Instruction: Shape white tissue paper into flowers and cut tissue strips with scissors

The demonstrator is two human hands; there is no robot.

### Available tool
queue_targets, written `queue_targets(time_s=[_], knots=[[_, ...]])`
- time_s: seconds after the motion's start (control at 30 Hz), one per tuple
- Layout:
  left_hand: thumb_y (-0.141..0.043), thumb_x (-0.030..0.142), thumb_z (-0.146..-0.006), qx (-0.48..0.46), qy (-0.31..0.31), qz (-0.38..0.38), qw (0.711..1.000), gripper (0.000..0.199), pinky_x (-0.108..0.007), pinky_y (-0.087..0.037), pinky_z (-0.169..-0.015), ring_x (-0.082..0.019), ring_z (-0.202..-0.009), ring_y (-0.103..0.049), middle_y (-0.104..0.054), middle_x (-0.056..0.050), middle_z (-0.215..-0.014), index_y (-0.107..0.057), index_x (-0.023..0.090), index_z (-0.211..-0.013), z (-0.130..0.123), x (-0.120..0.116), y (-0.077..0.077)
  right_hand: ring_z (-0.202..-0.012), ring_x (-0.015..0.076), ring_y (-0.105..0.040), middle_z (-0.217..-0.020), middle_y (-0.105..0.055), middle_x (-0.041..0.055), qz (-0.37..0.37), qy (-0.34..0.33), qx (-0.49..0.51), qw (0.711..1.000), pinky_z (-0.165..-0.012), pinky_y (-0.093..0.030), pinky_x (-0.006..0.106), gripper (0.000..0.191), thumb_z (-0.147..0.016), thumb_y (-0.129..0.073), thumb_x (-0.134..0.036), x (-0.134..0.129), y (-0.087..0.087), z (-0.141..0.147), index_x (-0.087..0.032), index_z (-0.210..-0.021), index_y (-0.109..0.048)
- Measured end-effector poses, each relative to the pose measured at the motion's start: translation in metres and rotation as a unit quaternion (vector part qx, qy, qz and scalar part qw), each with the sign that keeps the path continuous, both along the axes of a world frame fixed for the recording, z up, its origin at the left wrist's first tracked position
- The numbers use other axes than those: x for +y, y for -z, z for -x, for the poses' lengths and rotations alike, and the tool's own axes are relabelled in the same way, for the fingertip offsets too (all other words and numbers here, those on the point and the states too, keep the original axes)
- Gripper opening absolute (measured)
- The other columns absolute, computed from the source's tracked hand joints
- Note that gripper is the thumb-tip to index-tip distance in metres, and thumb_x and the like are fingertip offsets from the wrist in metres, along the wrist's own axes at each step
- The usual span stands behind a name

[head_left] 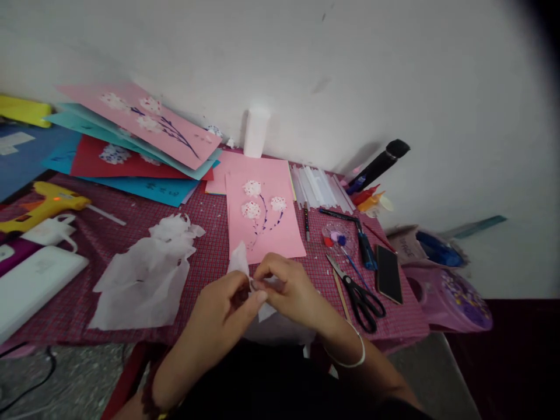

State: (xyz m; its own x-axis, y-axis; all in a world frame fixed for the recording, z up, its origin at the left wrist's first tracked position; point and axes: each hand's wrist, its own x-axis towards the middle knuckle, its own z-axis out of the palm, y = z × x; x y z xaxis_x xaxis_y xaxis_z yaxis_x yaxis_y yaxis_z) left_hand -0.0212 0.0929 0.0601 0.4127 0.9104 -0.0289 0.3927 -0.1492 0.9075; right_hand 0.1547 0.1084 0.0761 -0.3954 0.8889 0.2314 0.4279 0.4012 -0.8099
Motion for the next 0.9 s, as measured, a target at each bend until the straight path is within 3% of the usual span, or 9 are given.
queue_targets(time_s=[0.2, 0.57, 0.73, 0.9], knots=[[-0.036, 0.035, -0.094, 0.002, -0.019, 0.034, 0.999, 0.032, -0.025, -0.029, -0.054, -0.012, -0.058, -0.04, -0.038, 0.005, -0.062, -0.039, 0.021, -0.066, -0.006, 0.0, 0.004, -0.078, 0.0128, -0.056, -0.081, -0.059, -0.0002, 0.051, -0.026, -0.014, 0.998, -0.071, -0.044, 0.024, 0.014, -0.081, -0.058, -0.006, -0.004, 0.0, -0.007, -0.019, -0.085, -0.059], [-0.038, 0.028, -0.092, 0.036, -0.028, 0.029, 0.999, 0.031, -0.024, -0.027, -0.05, -0.011, -0.054, -0.036, -0.032, 0.006, -0.059, -0.031, 0.022, -0.063, -0.007, 0.005, 0.009, -0.068, 0.0102, -0.054, -0.074, -0.059, -0.0026, 0.087, 0.068, 0.048, 0.993, -0.063, -0.043, 0.022, 0.01, -0.08, -0.054, -0.009, -0.006, 0.014, -0.008, -0.019, -0.08, -0.057], [-0.037, 0.027, -0.092, 0.043, -0.024, 0.018, 0.999, 0.03, -0.025, -0.027, -0.051, -0.011, -0.055, -0.037, -0.035, 0.006, -0.06, -0.032, 0.021, -0.063, -0.007, 0.003, 0.01, -0.074, 0.0108, -0.058, -0.081, -0.061, -0.0014, 0.083, 0.031, 0.012, 0.996, -0.07, -0.045, 0.022, 0.009, -0.081, -0.06, -0.013, -0.005, 0.009, -0.008, -0.019, -0.088, -0.058], [-0.037, 0.028, -0.09, 0.061, 0.002, 0.028, 0.998, 0.029, -0.026, -0.025, -0.051, -0.011, -0.054, -0.036, -0.035, 0.005, -0.058, -0.032, 0.021, -0.062, -0.009, 0.002, 0.006, -0.076, 0.0118, -0.057, -0.079, -0.06, -0.0003, 0.02, 0.033, -0.049, 0.998, -0.068, -0.043, 0.023, 0.008, -0.084, -0.057, -0.011, -0.003, 0.01, -0.005, -0.019, -0.082, -0.057]])
